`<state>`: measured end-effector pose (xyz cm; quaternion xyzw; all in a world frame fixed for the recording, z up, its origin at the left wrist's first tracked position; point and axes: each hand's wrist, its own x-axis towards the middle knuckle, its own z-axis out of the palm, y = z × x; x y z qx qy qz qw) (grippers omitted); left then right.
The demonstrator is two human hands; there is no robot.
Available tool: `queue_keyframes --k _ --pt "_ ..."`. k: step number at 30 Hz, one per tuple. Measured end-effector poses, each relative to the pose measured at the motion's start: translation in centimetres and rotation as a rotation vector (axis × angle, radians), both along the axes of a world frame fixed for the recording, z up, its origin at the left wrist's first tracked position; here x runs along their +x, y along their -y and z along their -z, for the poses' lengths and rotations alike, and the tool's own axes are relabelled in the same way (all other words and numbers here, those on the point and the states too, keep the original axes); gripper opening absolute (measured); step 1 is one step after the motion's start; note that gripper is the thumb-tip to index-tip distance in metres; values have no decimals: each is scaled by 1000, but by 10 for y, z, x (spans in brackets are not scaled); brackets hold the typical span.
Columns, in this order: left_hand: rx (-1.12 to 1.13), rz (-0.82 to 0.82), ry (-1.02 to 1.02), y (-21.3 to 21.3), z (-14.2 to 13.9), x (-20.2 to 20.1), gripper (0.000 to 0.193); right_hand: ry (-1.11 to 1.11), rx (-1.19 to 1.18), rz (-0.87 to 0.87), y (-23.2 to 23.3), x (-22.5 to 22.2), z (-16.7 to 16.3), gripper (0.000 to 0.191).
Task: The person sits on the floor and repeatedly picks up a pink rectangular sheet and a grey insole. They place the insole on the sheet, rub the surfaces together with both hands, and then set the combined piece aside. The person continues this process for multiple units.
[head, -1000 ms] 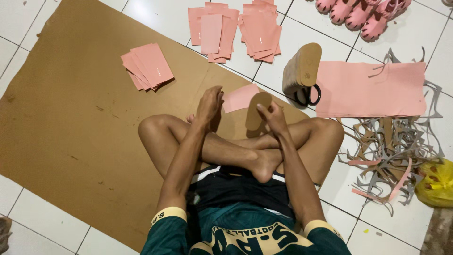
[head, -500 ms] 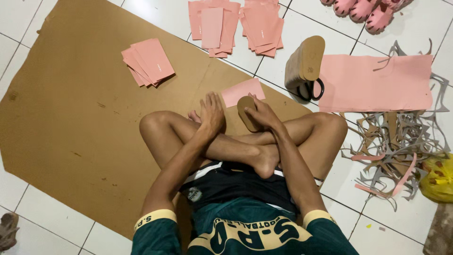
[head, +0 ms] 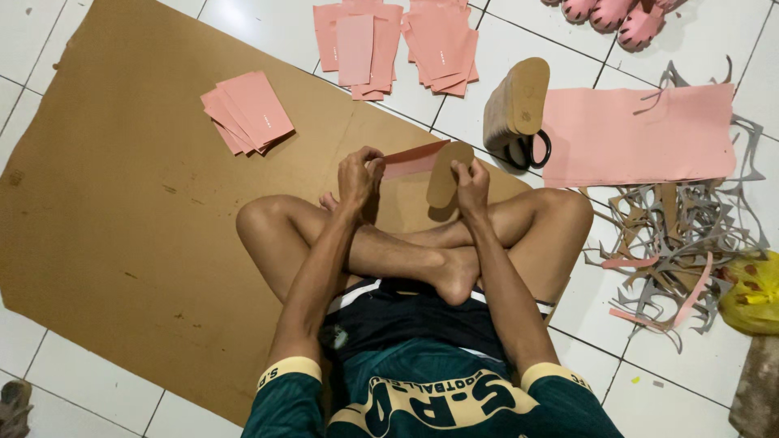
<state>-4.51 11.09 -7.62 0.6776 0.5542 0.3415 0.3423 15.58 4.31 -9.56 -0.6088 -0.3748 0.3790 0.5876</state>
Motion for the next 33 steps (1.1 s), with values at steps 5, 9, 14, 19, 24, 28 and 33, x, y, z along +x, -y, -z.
queue_keyframes --k 5,9,14,19,24,28,33 --pt "-3 6 78 -1 11 -1 23 -37 12 95 -2 3 3 20" --pt "35 80 60 4 26 -9 28 -110 -68 145 -3 2 -2 17" --pt "277 413 -510 12 36 -19 40 -132 -24 56 -18 7 -3 27" --pt "274 462 -704 16 38 -15 48 57 -27 -103 -30 5 5 34" --pt "218 487 -774 15 37 -15 50 128 -150 -140 -35 -3 7 32" --pt "234 480 -781 17 37 -16 50 188 -221 -134 -40 -7 8 31" --pt "229 486 -809 18 39 -15 48 133 -216 -153 -41 -9 13 28"
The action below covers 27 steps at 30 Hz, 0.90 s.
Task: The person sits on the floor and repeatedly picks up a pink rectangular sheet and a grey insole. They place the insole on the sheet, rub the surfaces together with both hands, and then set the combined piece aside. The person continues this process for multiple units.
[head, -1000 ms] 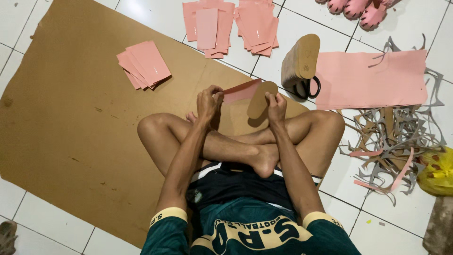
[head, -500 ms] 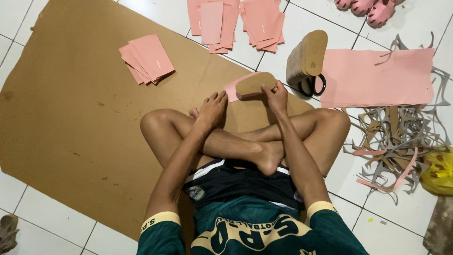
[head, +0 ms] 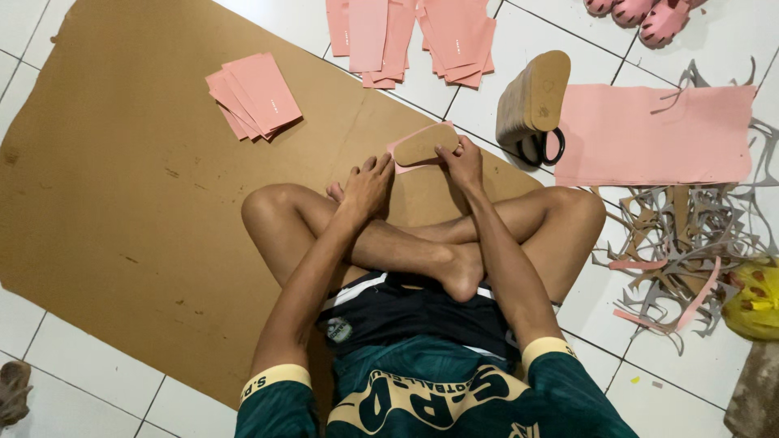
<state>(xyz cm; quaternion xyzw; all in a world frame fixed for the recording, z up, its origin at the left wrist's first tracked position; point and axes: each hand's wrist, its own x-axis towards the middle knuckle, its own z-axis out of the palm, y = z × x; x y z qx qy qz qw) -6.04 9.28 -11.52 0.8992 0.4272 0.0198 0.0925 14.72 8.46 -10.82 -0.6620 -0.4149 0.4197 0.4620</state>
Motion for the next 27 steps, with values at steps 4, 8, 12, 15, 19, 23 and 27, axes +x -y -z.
queue_keyframes --k 4,8,12,15,19,23,27 --pt "20 -7 -14 0 6 0 48 44 0 2 0 0 1 26" --pt "7 10 -43 -2 11 -2 54 58 -2 -1 -1 0 2 26" --pt "8 0 7 -2 12 -2 55 100 -12 6 0 0 2 28" --pt "-31 -21 8 -1 11 -1 54 109 -25 10 0 0 2 29" --pt "-30 -22 12 -2 10 0 52 115 -25 6 0 0 1 31" --pt "-6 -11 5 -2 12 0 53 97 -37 7 0 0 0 31" --pt "-22 -5 -4 -2 13 -1 55 144 -31 -4 1 0 0 33"
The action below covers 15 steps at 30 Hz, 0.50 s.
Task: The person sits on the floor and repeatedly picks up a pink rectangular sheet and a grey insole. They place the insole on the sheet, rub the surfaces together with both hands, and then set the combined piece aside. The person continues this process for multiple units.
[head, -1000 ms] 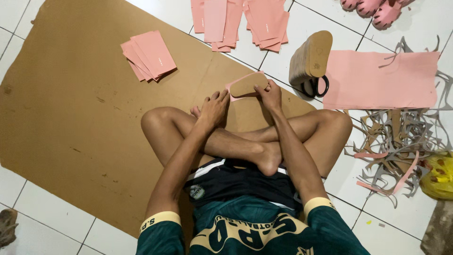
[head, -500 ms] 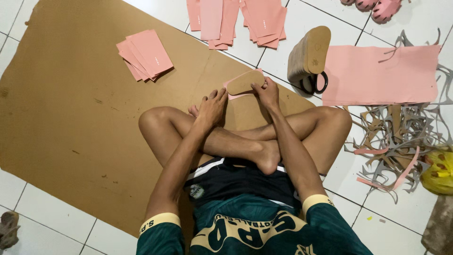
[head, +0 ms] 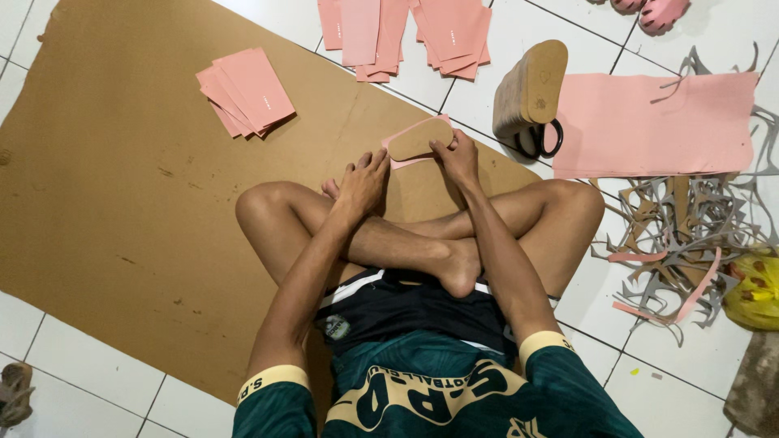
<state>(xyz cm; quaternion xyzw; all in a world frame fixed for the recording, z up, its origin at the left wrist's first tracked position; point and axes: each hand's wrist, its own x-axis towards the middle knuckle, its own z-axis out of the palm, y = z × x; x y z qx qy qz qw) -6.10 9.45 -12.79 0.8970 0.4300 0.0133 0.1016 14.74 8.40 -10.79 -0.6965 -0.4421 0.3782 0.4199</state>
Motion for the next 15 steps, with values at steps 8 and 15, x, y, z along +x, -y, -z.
queue_keyframes --k 8,15 --pt "-15 2 8 0 -3 0 54 16 -6 -6 1 -1 -3 33" --pt "-14 5 21 0 -3 0 55 28 -1 -21 2 -1 -5 31"
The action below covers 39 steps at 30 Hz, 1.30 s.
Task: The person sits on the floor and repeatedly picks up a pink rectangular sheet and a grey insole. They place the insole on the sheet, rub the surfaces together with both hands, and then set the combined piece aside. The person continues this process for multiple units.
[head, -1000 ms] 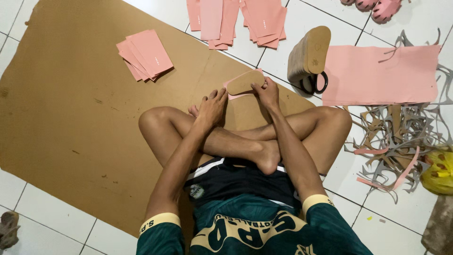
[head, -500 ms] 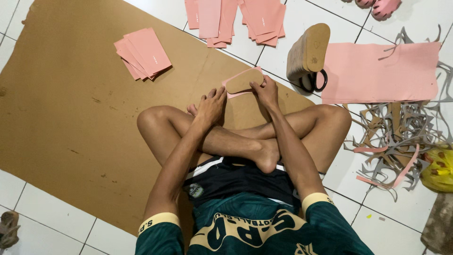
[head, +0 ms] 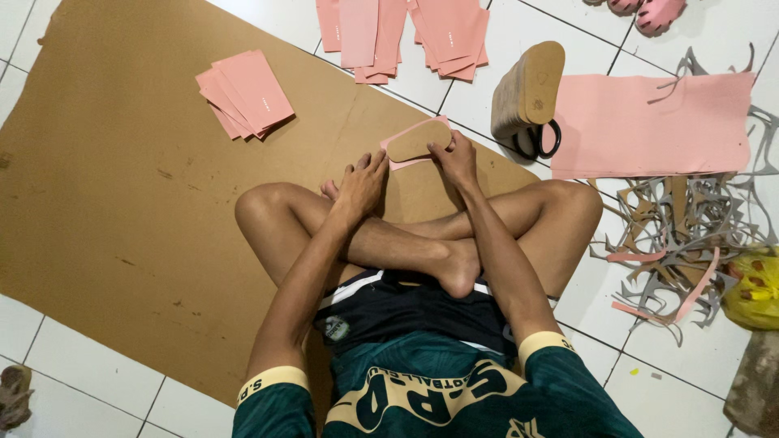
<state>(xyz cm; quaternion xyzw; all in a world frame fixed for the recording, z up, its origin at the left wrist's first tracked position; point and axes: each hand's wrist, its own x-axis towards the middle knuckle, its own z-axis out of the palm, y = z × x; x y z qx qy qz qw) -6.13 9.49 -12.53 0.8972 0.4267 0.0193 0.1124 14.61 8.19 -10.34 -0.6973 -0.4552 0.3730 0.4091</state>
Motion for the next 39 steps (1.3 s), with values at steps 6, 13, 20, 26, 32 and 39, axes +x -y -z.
queue_keyframes --k 6,13,20,26,32,39 --pt "-6 3 -6 -1 2 0 54 43 -17 0 -1 0 -1 32" --pt "-34 -31 17 -1 -2 2 42 112 -7 11 0 1 3 33" --pt "-31 -20 69 4 -4 0 55 75 15 38 -1 1 15 37" --pt "-26 -22 24 2 0 2 54 73 44 213 4 0 25 43" --pt "-120 -16 -22 5 4 -2 68 68 -66 307 4 2 32 40" --pt "-37 -4 37 1 20 -3 66 118 -125 318 4 2 37 43"
